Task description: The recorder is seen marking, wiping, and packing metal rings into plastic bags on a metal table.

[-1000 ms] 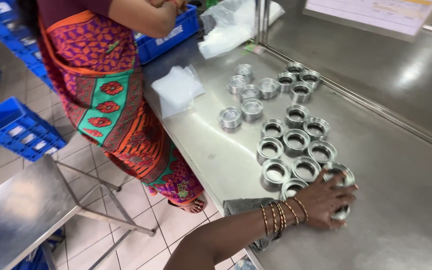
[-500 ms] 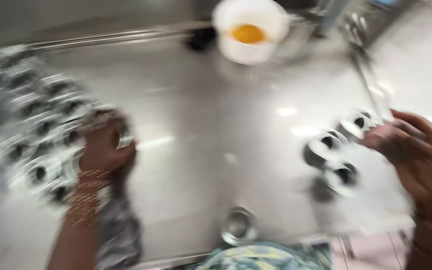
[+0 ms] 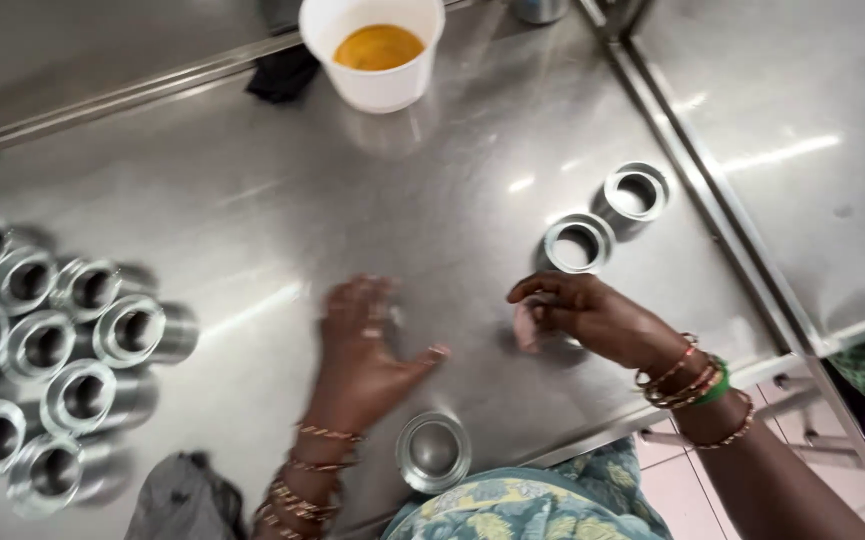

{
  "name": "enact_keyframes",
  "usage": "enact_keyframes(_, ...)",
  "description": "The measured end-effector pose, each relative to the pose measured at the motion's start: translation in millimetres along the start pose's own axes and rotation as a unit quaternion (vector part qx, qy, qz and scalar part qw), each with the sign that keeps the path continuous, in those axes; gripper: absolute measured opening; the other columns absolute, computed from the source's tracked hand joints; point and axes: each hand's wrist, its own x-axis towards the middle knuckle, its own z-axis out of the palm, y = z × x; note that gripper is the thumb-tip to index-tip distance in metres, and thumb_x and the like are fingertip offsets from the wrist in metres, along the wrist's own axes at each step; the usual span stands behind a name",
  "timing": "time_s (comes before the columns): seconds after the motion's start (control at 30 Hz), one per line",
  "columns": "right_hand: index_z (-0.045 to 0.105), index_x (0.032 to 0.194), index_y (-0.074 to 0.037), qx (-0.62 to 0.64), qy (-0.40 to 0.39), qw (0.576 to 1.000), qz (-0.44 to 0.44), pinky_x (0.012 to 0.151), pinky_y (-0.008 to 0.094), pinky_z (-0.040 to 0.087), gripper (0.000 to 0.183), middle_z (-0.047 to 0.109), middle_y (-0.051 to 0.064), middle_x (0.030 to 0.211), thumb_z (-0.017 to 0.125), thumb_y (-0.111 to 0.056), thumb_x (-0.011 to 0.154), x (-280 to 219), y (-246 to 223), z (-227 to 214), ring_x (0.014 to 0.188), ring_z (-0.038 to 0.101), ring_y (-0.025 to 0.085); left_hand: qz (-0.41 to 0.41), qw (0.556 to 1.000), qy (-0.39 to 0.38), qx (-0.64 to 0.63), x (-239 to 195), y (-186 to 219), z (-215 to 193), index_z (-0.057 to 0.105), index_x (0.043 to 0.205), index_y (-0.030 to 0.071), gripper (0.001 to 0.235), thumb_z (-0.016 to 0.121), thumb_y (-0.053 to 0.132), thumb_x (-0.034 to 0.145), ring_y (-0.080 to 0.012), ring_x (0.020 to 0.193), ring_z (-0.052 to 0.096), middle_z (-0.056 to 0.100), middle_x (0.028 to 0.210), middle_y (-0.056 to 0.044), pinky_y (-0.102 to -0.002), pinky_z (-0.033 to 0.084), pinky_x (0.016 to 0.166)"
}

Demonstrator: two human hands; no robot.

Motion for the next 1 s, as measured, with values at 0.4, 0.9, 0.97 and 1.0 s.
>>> enact_keyframes(0.4, 0.06, 0.136, -0.012, 0.044, 0.073, 0.996, 0.016, 0.08, 0.036, 0.059, 0.04, 0.076, 0.012, 0.117, 0.052, -0.013, 0.097, 53, -40, 68, 0.107, 0.075, 0.022, -0.164, 0.969, -0.168, -0.076, -28, 10, -36, 0.035, 0.145, -0.002, 0.102, 0.088, 0.033, 0.066, -0.0408, 0.114, 0.056, 0.047, 0.131, -0.024, -0.046, 0.052, 0.096)
enact_keyframes(0.9, 0.058, 0.146, -0.001, -0.076, -0.043, 0.977, -0.193, 0.114, 0.04, 0.04, 0.045, 0.055, 0.01, 0.156, 0.034, -0.022, 0.114, 62, -58, 146, 0.137, 0.051, 0.017, -0.256, 0.895, -0.225, -0.287, -63, -34, -10, 0.059, 0.126, -0.004, 0.064, 0.082, 0.043, 0.09, -0.032, 0.097, 0.074, 0.074, 0.109, -0.025, -0.032, 0.056, 0.102)
enact_keyframes(0.97, 0.051, 0.143, -0.008, 0.187, -0.031, 0.979, 0.077, 0.099, 0.038, 0.057, 0.05, 0.064, 0.005, 0.139, 0.037, -0.031, 0.101, 53, -79, 150, 0.104, 0.071, 0.019, -0.326, 0.906, -0.076, -0.26, -72, -24, -7, 0.065, 0.117, 0.003, 0.05, 0.063, 0.051, 0.103, -0.0261, 0.083, 0.071, 0.076, 0.099, -0.019, -0.038, 0.063, 0.087)
enact_keyframes(1.0, 0.051, 0.143, -0.008, 0.186, -0.032, 0.979, 0.077, 0.099, 0.038, 0.057, 0.05, 0.064, 0.005, 0.139, 0.037, -0.031, 0.101, 54, -73, 147, 0.104, 0.071, 0.019, -0.327, 0.905, -0.075, -0.261, -73, -14, -12, 0.065, 0.117, 0.003, 0.05, 0.063, 0.051, 0.103, -0.0261, 0.083, 0.071, 0.076, 0.099, -0.019, -0.038, 0.063, 0.087)
